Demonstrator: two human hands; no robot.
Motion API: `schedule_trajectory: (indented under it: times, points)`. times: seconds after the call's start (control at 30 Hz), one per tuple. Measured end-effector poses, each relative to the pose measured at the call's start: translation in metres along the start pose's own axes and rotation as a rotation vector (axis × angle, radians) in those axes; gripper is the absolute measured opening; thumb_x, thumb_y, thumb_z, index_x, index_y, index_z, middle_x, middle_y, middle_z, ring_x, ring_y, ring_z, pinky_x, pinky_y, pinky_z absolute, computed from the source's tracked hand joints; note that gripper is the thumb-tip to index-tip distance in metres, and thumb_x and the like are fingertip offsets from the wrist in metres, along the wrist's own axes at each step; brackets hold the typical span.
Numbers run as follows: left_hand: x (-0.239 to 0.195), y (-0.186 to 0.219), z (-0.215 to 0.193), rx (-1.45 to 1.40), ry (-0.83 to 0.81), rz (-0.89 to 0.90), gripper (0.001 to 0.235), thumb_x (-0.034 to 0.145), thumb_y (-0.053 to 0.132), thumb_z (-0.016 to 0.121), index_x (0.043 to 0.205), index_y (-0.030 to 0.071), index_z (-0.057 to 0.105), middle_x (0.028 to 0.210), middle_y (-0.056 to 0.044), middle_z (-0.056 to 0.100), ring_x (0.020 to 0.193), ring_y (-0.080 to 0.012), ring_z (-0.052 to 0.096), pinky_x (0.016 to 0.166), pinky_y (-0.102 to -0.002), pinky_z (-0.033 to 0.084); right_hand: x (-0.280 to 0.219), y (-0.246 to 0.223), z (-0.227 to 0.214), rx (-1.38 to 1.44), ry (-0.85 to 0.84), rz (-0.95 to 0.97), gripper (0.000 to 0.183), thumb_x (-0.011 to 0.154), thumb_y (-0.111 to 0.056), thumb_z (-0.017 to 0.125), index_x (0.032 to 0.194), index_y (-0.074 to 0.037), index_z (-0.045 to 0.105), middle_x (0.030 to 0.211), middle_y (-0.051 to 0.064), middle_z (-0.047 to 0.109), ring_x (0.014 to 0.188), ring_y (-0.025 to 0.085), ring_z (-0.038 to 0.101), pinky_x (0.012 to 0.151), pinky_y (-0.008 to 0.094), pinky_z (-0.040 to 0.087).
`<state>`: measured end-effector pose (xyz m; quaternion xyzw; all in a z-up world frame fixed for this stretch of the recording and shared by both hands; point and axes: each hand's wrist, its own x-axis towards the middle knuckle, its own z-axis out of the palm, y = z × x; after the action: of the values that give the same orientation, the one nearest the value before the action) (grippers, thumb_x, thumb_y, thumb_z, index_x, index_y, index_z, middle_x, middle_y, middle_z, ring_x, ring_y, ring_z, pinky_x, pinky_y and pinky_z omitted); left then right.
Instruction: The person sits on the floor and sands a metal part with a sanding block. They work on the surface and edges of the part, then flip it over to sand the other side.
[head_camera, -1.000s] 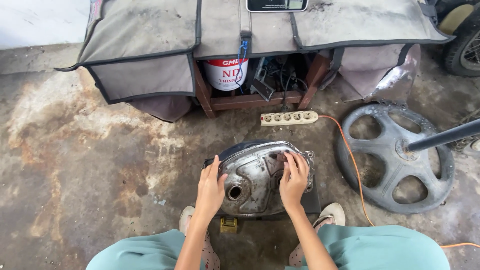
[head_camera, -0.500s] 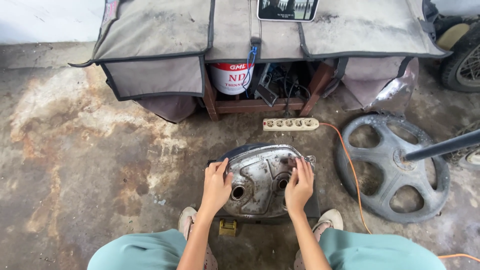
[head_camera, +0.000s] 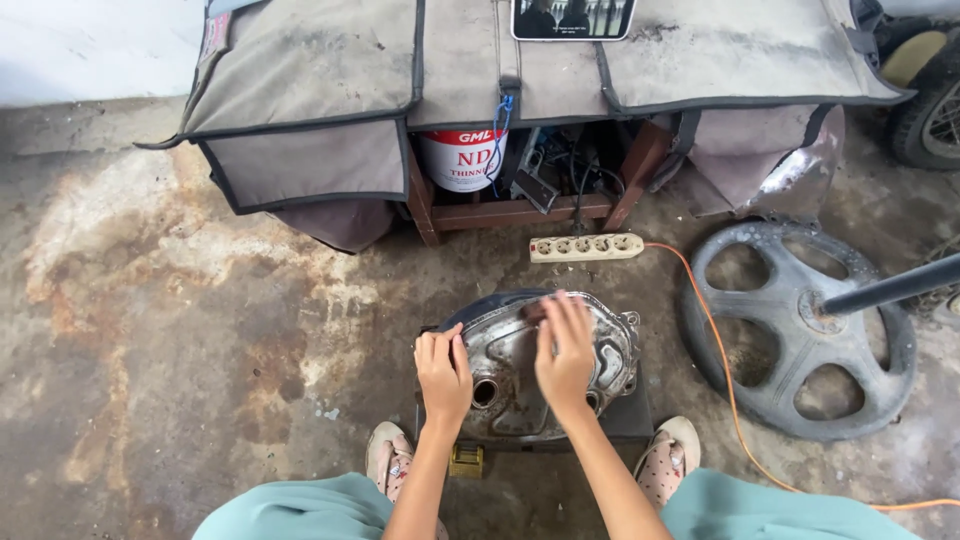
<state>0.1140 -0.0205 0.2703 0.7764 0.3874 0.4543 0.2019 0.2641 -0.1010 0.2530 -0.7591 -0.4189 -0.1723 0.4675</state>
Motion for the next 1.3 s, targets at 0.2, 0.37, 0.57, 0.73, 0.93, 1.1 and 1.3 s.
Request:
schedule_trajectory:
  times: [0.2,0.37,0.57,0.73,0.93,1.1,1.3]
  points:
    - [0.01,0.012,-0.008,0.143,0.062,0.092,0.018,0.103,0.011,0.052,0.098,0.013,0.069,0.089,0.0,0.055,0.083,-0.0186,0.053,0.093,-0.035,0.036,-0.009,0.003,0.006,0.023,-0.102,-0.117,0.035,0.097,-0.013,0.064,0.131,-0.019,0.072,0.146,0.006,0.061,0.142,0.028,0.048,0.121,0.042,0.031]
    - [0.001,-0.001,0.002,0.227,0.109,0.085,0.017,0.102,0.014,0.055,0.106,0.017,0.071,0.09,0.0,0.056,0.093,-0.0197,0.055,0.106,-0.045,0.027,0.0,0.005,-0.01,0.02,-0.068,0.184,0.037,0.102,-0.02,0.062,0.139,-0.018,0.066,0.149,0.008,0.057,0.145,0.034,0.042,0.12,0.051,0.025]
    - [0.0,0.002,0.002,0.187,0.114,0.055,0.018,0.102,0.012,0.055,0.104,0.017,0.072,0.088,0.0,0.057,0.092,-0.019,0.056,0.106,-0.047,0.026,-0.028,0.009,-0.011,-0.153,-0.086,-0.031,0.041,0.097,-0.032,0.068,0.138,-0.023,0.067,0.145,0.008,0.059,0.137,0.032,0.05,0.115,0.049,0.027]
    - [-0.001,0.005,0.001,0.161,0.11,0.032,0.019,0.103,0.011,0.055,0.104,0.016,0.073,0.088,0.0,0.058,0.093,-0.0196,0.056,0.104,-0.048,0.025,-0.041,0.033,-0.023,-0.375,0.07,0.137,0.029,0.105,-0.037,0.062,0.13,-0.028,0.072,0.118,0.001,0.055,0.106,0.029,0.058,0.087,0.043,0.046]
    - [0.001,0.007,0.0,0.166,0.1,0.019,0.02,0.102,0.013,0.054,0.104,0.017,0.073,0.087,0.0,0.056,0.091,-0.0186,0.055,0.102,-0.047,0.026,-0.036,-0.017,-0.015,-0.001,-0.024,-0.044,0.029,0.095,-0.02,0.073,0.123,-0.014,0.074,0.113,0.007,0.067,0.108,0.028,0.066,0.096,0.04,0.053]
    - [-0.001,0.006,-0.002,0.158,0.086,0.005,0.019,0.103,0.014,0.053,0.105,0.016,0.072,0.088,-0.001,0.056,0.093,-0.0194,0.055,0.099,-0.047,0.027,-0.053,0.008,0.003,-0.08,-0.177,-0.339,0.034,0.1,-0.017,0.057,0.132,-0.017,0.066,0.135,0.005,0.067,0.134,0.024,0.057,0.12,0.048,0.035]
    - [0.03,0.02,-0.017,-0.004,0.373,-0.048,0.03,0.099,0.017,0.064,0.127,0.008,0.064,0.117,-0.01,0.063,0.113,-0.0269,0.052,0.1,-0.047,0.027,-0.012,0.0,-0.041,-0.186,-0.088,-0.059,0.029,0.104,-0.012,0.06,0.132,-0.013,0.068,0.131,0.005,0.068,0.127,0.026,0.061,0.111,0.046,0.043]
